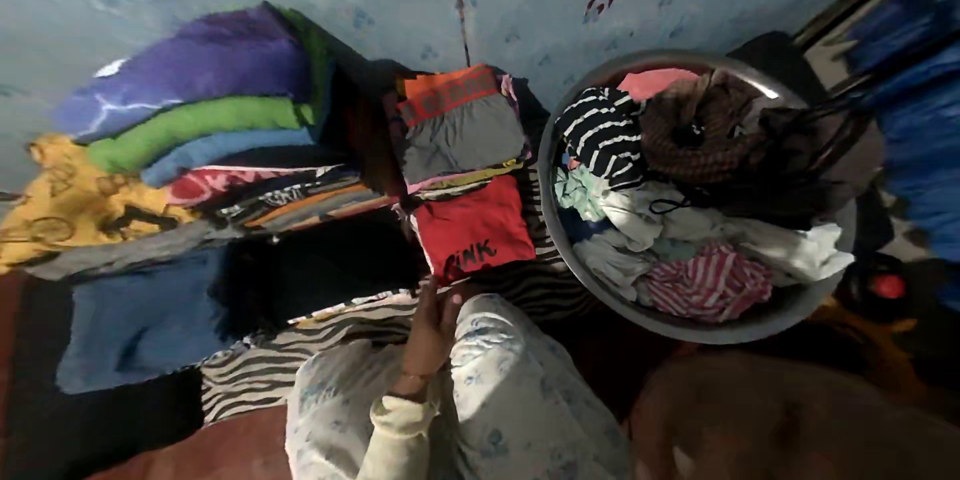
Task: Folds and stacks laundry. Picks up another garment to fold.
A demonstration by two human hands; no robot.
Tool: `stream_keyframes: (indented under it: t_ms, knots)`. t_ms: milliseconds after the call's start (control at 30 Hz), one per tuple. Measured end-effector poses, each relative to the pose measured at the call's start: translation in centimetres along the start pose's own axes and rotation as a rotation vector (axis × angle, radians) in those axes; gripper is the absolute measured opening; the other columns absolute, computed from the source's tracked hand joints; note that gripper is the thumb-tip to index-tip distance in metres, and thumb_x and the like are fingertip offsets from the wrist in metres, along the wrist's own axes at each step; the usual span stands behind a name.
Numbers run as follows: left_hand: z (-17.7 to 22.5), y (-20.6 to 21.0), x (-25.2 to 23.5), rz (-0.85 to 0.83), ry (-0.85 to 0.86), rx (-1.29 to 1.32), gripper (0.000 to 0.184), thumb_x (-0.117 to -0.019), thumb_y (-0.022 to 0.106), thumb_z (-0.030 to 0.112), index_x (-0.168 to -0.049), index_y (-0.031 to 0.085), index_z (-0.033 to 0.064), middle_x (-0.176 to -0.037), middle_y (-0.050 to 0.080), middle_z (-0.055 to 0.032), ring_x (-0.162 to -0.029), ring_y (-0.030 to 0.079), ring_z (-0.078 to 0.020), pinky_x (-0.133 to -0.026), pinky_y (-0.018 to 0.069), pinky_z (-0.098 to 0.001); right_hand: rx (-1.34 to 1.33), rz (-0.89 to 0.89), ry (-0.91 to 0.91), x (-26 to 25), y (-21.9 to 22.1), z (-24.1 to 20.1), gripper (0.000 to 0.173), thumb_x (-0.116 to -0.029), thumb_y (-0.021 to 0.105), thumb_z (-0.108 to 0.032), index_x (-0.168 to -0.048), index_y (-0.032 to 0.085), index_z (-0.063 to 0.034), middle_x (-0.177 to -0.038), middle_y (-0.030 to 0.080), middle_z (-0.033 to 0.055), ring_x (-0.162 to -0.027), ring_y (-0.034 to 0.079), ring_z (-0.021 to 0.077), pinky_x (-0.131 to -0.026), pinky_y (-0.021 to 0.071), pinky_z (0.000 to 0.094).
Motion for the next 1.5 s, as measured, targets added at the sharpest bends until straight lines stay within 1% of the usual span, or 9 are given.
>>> stream_keyframes:
  t_ms: [100, 167, 233, 333, 567, 967, 1167, 1367, 1500]
  knots:
    - [1.1, 0.4, 1.4, 0.068, 0.125, -0.244, 0.065, -0.1053, 0.051, 0.031, -0.156, 0.033, -0.0057, -0.16, 0.029, -0.0336, -0.148, 0.031, -0.0496, -0.121, 0.0266, -0.0595, 0.489, 0.298, 0.246, 2.9, -6.0, 7.9, 0.029, -0.1054, 0.053, -0.032, -0.109, 0.073, -0.0119, -0.103, 0.075, -0.0019, -0.097, 0.07, 0.005, -0.086, 0.0597, 0.0253]
    - [2.3, 1.0, 2.4, 0.078, 0.127, -0.308, 0.058, -0.1051, 0.052, 0.027, -0.153, 0.04, -0.0037, -0.16, 0.03, -0.0327, -0.146, 0.031, -0.0518, -0.119, 0.0274, -0.0615, 0.801, 0.384, 0.487, 3.8, -11.5, 16.2, 0.03, -0.1003, 0.051, -0.005, -0.122, 0.072, -0.0064, -0.126, 0.068, 0.011, -0.114, 0.066, 0.0203, -0.096, 0.0565, 0.0389]
    - [2.8, 1.5, 2.8, 0.068, 0.101, -0.335, 0.054, -0.1061, 0.05, 0.026, -0.153, 0.043, 0.0008, -0.161, 0.031, -0.0294, -0.147, 0.032, -0.0497, -0.119, 0.028, -0.0601, 1.066, 0.356, 0.719, 6.2, -16.7, 24.5, 0.038, -0.09, 0.058, 0.009, -0.122, 0.073, -0.0068, -0.158, 0.043, 0.0176, -0.145, 0.041, 0.0378, -0.112, 0.0419, 0.0581]
    - [2.7, 1.5, 2.4, 0.079, 0.087, -0.321, 0.053, -0.1063, 0.051, 0.026, -0.153, 0.045, 0.0017, -0.161, 0.032, -0.0282, -0.147, 0.033, -0.0473, -0.12, 0.0277, -0.0583, 1.324, 0.131, 1.013, 10.3, -22.2, 30.5, 0.036, -0.0842, 0.074, 0.001, -0.12, 0.074, -0.0052, -0.169, 0.018, 0.0213, -0.154, 0.009, 0.0514, -0.114, 0.024, 0.0758]
    - [1.2, -0.1, 2.2, 0.138, 0.085, -0.273, 0.052, -0.1072, 0.048, 0.028, -0.152, 0.045, 0.0021, -0.159, 0.034, -0.0295, -0.146, 0.034, -0.0485, -0.119, 0.0279, -0.0602, 1.484, 0.194, 1.217, 12.9, -27.5, 24.1, 0.031, -0.0966, 0.067, -0.017, -0.122, 0.071, -0.0014, -0.163, 0.03, 0.0247, -0.151, 0.02, 0.0527, -0.105, 0.0287, 0.0812]
    - [1.3, 0.0, 2.1, 0.088, 0.075, -0.236, 0.053, -0.1072, 0.049, 0.029, -0.152, 0.045, 0.001, -0.16, 0.031, -0.0299, -0.147, 0.032, -0.0497, -0.12, 0.0263, -0.0599, 1.523, 0.157, 1.315, 14.5, -28.9, 22.8, 0.031, -0.0951, 0.07, -0.022, -0.12, 0.074, -0.0044, -0.162, 0.036, 0.019, -0.15, 0.025, 0.0501, -0.103, 0.0338, 0.0793]
    - [1.0, 0.3, 2.1, 0.104, 0.071, -0.219, 0.054, -0.107, 0.049, 0.03, -0.153, 0.044, 0.0015, -0.161, 0.032, -0.0289, -0.147, 0.032, -0.0487, -0.12, 0.0259, -0.06, 1.418, 0.37, 1.382, 12.1, -27.5, 21.8, 0.071, -0.0966, 0.066, -0.049, -0.137, 0.056, 0.0082, -0.155, 0.037, 0.0345, -0.144, 0.033, 0.056, -0.107, 0.0302, 0.0781]
    - [2.4, 1.3, 1.2, 0.046, 0.031, -0.313, 0.052, -0.1075, 0.048, 0.029, -0.153, 0.046, 0.0049, -0.16, 0.035, -0.0258, -0.145, 0.035, -0.048, -0.118, 0.0295, -0.0587, 1.483, 0.237, 1.058, 4.4, -22.0, 25.7, 0.029, -0.0994, 0.059, -0.013, -0.115, 0.068, 0.0101, -0.132, 0.059, 0.0322, -0.128, 0.053, 0.05, -0.102, 0.0449, 0.0663]
    - [2.7, 1.5, 0.7, 0.024, 0.011, -0.343, 0.051, -0.1072, 0.049, 0.03, -0.153, 0.047, 0.0069, -0.16, 0.036, -0.0237, -0.145, 0.036, -0.0475, -0.117, 0.0313, -0.0589, 1.278, 0.25, 1.072, 4.4, -22.6, 33.0, 0.045, -0.103, 0.056, -0.013, -0.145, 0.051, 0.0042, -0.147, 0.05, 0.0286, -0.137, 0.048, 0.0459, -0.112, 0.041, 0.0591]
Point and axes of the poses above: each hand's wrist, its own x-axis away from the middle knuckle, its own y-axis out of the palm, z = x × y, the point moved 7 cm from there along -x, towards the middle knuckle
